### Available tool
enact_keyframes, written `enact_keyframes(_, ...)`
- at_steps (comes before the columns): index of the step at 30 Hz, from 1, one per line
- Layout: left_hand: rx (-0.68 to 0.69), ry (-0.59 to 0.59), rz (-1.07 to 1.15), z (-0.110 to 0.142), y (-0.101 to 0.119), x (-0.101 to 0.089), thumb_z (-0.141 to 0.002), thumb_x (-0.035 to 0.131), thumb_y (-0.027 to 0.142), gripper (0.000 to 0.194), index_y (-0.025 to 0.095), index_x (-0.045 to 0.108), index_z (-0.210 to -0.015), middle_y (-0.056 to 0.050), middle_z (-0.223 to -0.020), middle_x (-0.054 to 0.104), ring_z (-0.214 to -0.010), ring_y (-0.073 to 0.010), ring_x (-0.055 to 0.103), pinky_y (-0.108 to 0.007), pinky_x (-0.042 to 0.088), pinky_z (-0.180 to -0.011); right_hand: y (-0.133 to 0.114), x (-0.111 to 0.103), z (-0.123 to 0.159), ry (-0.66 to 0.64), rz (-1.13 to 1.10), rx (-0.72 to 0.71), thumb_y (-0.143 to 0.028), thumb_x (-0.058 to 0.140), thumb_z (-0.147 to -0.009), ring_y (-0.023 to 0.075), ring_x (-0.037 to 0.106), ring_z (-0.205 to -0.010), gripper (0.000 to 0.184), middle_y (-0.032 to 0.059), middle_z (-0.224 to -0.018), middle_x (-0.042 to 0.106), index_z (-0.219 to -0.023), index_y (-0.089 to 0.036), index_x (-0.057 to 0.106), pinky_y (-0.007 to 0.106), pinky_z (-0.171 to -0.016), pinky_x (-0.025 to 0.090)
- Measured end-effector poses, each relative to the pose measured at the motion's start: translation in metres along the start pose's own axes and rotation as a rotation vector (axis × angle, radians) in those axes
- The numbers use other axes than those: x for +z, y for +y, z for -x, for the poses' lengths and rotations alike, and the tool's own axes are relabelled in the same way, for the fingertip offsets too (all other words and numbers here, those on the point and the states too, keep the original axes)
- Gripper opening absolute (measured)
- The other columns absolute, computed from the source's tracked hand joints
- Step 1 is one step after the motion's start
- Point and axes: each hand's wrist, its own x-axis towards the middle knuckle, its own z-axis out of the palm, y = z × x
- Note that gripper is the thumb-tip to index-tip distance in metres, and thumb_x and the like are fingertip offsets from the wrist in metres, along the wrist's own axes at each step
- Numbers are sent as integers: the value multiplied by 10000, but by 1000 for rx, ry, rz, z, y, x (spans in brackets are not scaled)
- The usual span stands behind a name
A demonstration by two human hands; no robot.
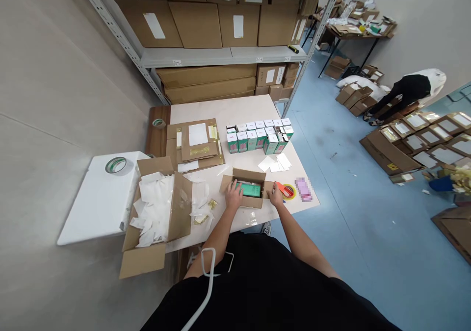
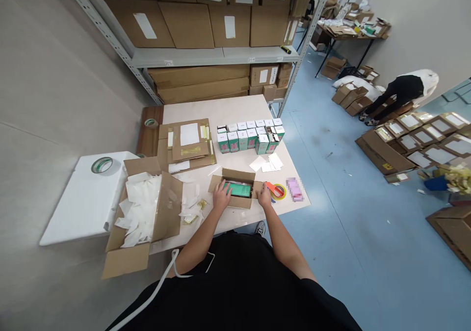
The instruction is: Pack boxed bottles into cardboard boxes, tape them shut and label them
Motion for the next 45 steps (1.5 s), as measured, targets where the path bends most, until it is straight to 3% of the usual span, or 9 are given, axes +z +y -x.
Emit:
enact_keyframes(6,-14,-143,-42,-2,-34,-11,-895,683,405,640,192,581,-1490,-110,-1690,336,-1594,-385,161,-526,201,-1295,-19,-6,0,-8,19,45,-304,532,-899,337,491,-1417,798,191,-1569,474,-1633,-134,270,462,-1148,431)
enact_keyframes(10,-52,-359,-30,5,-50,-6,-706,887,476,937,205,525,-1527,-122,-1761,49,-1603,-417,100,-532,321,-1238,-32,-5,4,67,162,-74,-243,520,-893,359,406,-1478,801,187,-1655,340,-1646,-192,254,492,-1131,437)
enact_keyframes(12,-58,-388,-21,12,-53,-1,-687,911,473,913,216,564,-1491,-108,-1763,-40,-1601,-424,111,-521,362,-1216,-35,-2,6,96,242,-136,-221,507,-900,375,320,-1527,774,169,-1683,297,-1641,-218,282,519,-1146,412)
enact_keyframes(17,-77,-277,-67,19,-47,7,-776,865,419,423,225,762,-1137,-57,-1768,38,-1602,-416,116,-535,369,-1206,-37,2,12,102,331,-179,-188,459,-928,375,207,-1579,705,150,-1709,257,-1622,-224,337,528,-1176,365)
enact_keyframes(21,-152,-220,-88,18,-33,8,-820,808,322,188,203,771,-961,-57,-1756,148,-1590,-389,195,-515,402,-1180,-35,-6,2,43,283,-218,-182,514,-890,377,237,-1571,733,147,-1703,278,-1606,-234,367,534,-1181,369)
enact_keyframes(27,-209,-54,-35,57,9,25,-799,808,307,150,196,784,-897,-80,-1728,252,-1592,-388,194,-505,400,-1185,-39,-29,-26,-61,130,-324,-188,578,-829,370,287,-1551,720,134,-1674,327,-1538,-229,460,545,-1204,367)
enact_keyframes(33,-347,54,1,108,56,54,-858,761,355,177,183,804,-872,-71,-1741,202,-1572,-413,246,-529,409,-1190,-45,-40,-21,-126,74,-495,-228,568,-863,356,267,-1556,701,126,-1676,318,-1553,-219,444,546,-1218,351)
enact_keyframes(39,-394,172,62,137,70,57,-875,751,367,202,174,810,-885,-89,-1734,221,-1584,-368,237,-516,383,-1218,-52,-38,-4,-227,50,-671,-233,559,-897,363,235,-1570,618,143,-1687,305,-1510,-192,495,575,-1229,321)
enact_keyframes(45,-493,322,73,168,67,42,-848,789,339,129,214,808,-874,-46,-1731,233,-1586,-344,245,-531,359,-1243,-95,-38,11,-360,-40,-906,-237,528,-935,318,262,-1574,569,127,-1679,331,-1503,-197,512,568,-1253,313)
